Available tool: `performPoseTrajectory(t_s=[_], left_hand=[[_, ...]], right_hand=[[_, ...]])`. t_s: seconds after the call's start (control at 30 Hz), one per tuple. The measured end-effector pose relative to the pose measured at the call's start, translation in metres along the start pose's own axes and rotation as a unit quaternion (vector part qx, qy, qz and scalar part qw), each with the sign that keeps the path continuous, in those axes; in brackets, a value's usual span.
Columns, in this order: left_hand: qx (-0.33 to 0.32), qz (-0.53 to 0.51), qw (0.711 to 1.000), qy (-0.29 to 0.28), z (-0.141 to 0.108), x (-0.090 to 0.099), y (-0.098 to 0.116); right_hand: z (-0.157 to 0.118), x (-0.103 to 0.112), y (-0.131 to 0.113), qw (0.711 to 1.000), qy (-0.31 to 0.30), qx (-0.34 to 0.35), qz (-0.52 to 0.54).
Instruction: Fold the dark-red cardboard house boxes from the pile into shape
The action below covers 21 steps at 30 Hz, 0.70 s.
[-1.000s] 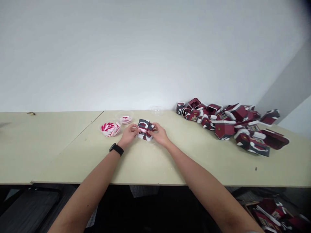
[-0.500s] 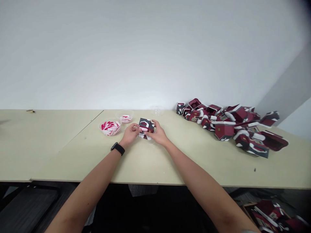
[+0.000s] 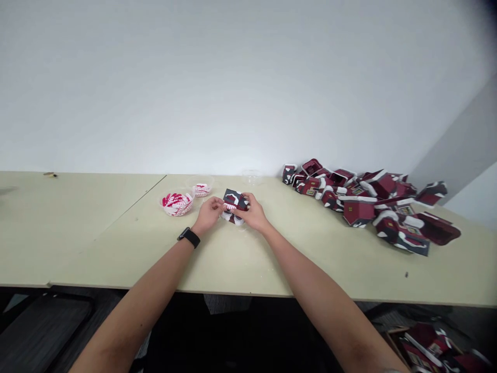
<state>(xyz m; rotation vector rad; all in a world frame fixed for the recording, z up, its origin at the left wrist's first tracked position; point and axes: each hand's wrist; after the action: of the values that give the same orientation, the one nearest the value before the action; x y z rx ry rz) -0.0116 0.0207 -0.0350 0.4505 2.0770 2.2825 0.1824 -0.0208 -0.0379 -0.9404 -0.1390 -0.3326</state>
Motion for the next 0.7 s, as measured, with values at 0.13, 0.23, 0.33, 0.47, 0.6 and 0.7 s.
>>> performPoseTrajectory(t_s=[0.13, 0.23, 0.33, 0.47, 0.6, 0.7], left_hand=[[-0.005, 0.003, 1.000, -0.001, 0.001, 0.001, -0.001], [-0.012, 0.009, 1.000, 0.001, 0.002, 0.001, -0.002], [-0.046, 0.044, 0.998, 0.024, 0.002, 0.004, 0.000], [-0.050, 0.063, 0.996, -0.045, -0.001, 0.009, 0.007], [-0.038, 0.057, 0.988, -0.135, -0.007, 0.013, 0.014], [-0.043, 0.063, 0.988, -0.134, -0.009, 0.013, 0.017]], right_hand=[[0.000, 0.000, 0.001, 1.000, 0.000, 0.003, 0.000], [0.000, 0.001, 0.000, 1.000, 0.001, 0.002, 0.006], [-0.001, 0.003, 0.000, 1.000, -0.006, -0.002, 0.022], [-0.001, 0.009, -0.002, 0.998, -0.036, -0.003, 0.051], [-0.003, 0.013, -0.003, 0.994, -0.076, 0.005, 0.074], [-0.004, 0.014, -0.004, 0.992, -0.085, 0.021, 0.085]])
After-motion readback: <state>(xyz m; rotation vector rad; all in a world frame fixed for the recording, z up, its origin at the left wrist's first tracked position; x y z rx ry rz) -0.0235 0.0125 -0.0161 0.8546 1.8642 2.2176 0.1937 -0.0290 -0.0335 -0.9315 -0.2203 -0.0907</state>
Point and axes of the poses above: each hand's wrist, its own z-axis towards the middle knuckle, its own x-axis out of the back of the hand, y = z × x, and after that the axes turned 15 degrees about x, right-handed
